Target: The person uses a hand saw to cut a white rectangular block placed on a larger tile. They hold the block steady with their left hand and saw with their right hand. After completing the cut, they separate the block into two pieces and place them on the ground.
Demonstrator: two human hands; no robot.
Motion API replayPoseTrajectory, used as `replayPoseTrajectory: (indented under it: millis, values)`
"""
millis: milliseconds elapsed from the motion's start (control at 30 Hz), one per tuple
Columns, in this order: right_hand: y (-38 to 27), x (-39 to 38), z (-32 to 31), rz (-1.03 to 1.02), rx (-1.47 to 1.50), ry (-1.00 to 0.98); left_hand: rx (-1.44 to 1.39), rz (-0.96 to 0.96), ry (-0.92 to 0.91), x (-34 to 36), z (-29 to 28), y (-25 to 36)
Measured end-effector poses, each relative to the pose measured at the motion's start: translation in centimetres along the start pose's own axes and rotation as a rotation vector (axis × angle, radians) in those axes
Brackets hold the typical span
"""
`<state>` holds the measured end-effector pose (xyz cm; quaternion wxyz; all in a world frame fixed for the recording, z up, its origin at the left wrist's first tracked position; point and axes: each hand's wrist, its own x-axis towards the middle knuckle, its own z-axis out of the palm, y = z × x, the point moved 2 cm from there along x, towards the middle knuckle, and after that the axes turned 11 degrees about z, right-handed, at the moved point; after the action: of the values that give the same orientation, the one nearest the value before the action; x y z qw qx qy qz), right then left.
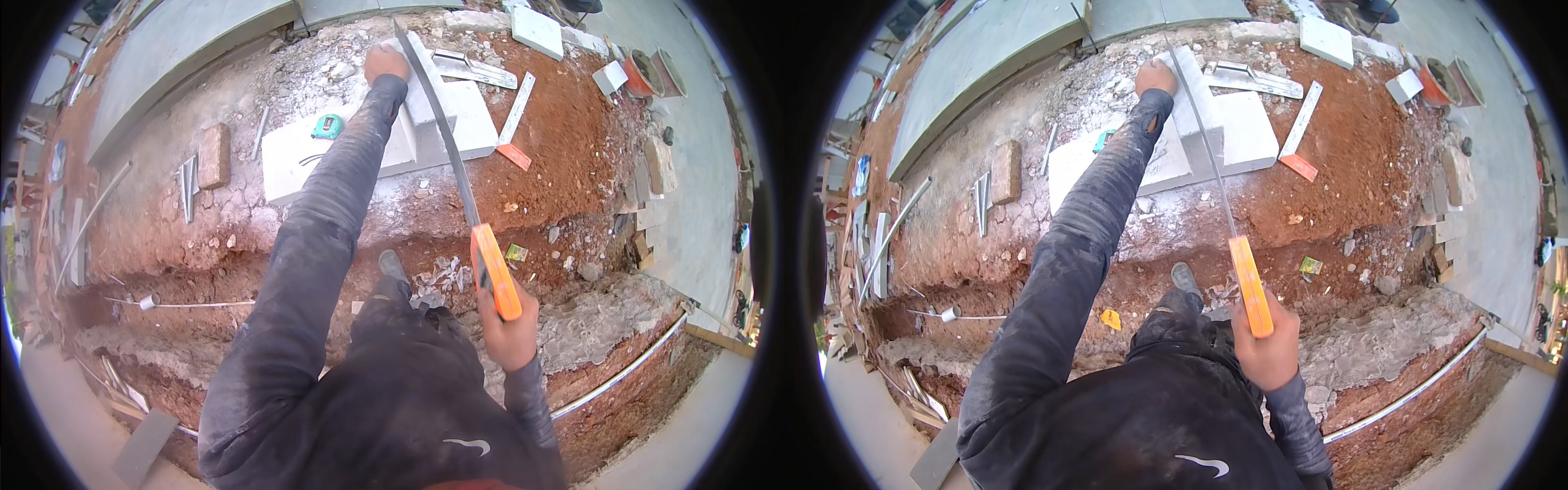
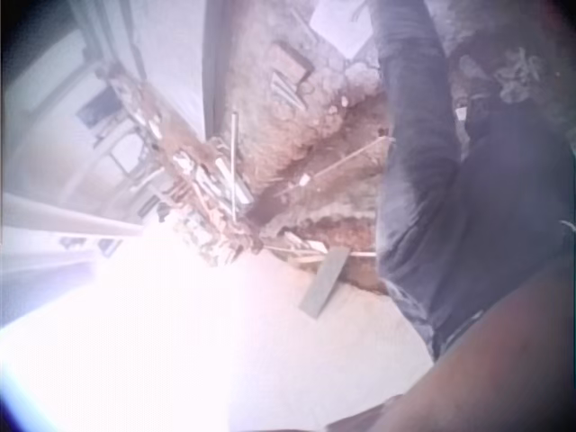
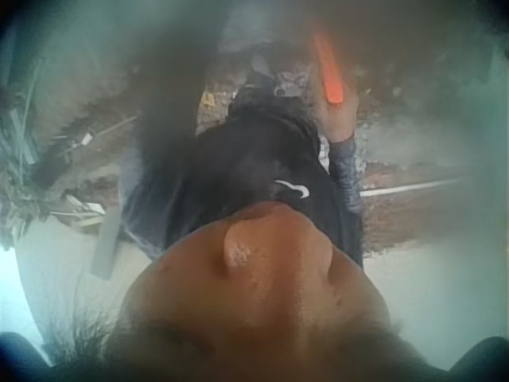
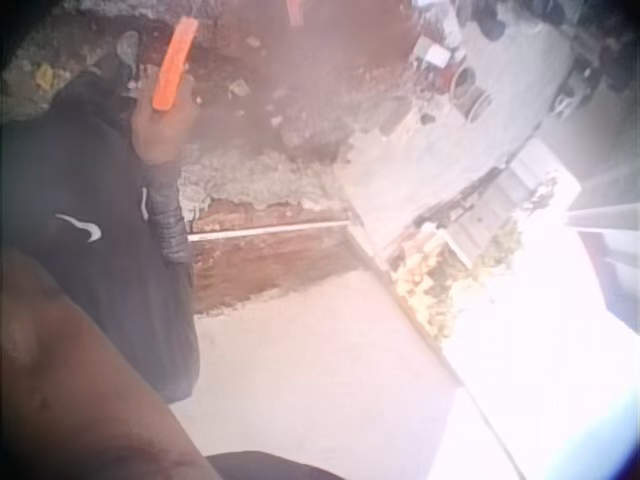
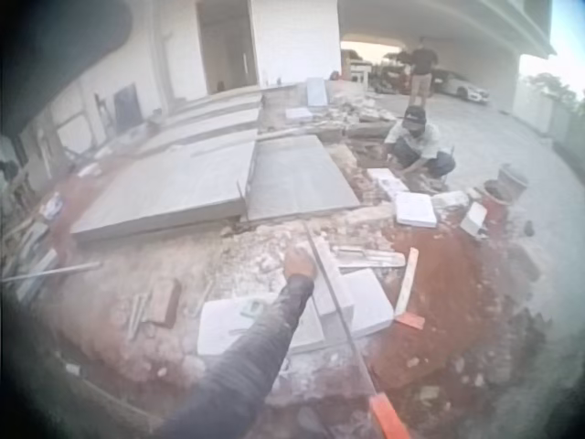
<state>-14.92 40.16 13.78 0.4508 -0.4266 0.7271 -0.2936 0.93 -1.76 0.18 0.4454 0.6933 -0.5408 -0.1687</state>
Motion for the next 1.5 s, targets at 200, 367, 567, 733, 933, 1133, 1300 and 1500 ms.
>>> replayPoseTrajectory:
  millis: [200,367,567,733,933,1133,1300,1500]
  values:
    - [1.0,3.9,2.2,-0.136,0.074,0.062,-0.005,0.092,0.02,-0.1,-0.1,-0.2]
    - [0.9,4.7,2.5,-0.211,0.171,0.064,0.011,0.008,-0.048,-0.3,0.2,-1.1]
    - [2.7,5.6,2.8,-0.155,0.067,0.002,-0.003,-0.063,-0.175,-4.7,-0.7,0.4]
    - [7.4,7.8,6.2,-0.273,0.243,0.129,0.076,-0.081,-0.139,-4.3,-2.4,1.1]
    - [15.3,1.9,4.7,-0.325,0.162,0.194,0.091,-0.001,-0.042,-5.5,-1.7,0.9]
    - [9.3,6.8,5.1,-0.241,0.232,0.092,0.081,-0.005,-0.074,-5.2,-2.1,1.4]
    - [15.0,0.3,2.2,-0.232,0.059,0.065,0.133,-0.039,-0.062,-5.0,-2.2,1.6]
    - [8.1,7.9,4.4,-0.207,0.204,0.051,0.135,0.017,-0.068,-5.6,-2.0,1.1]
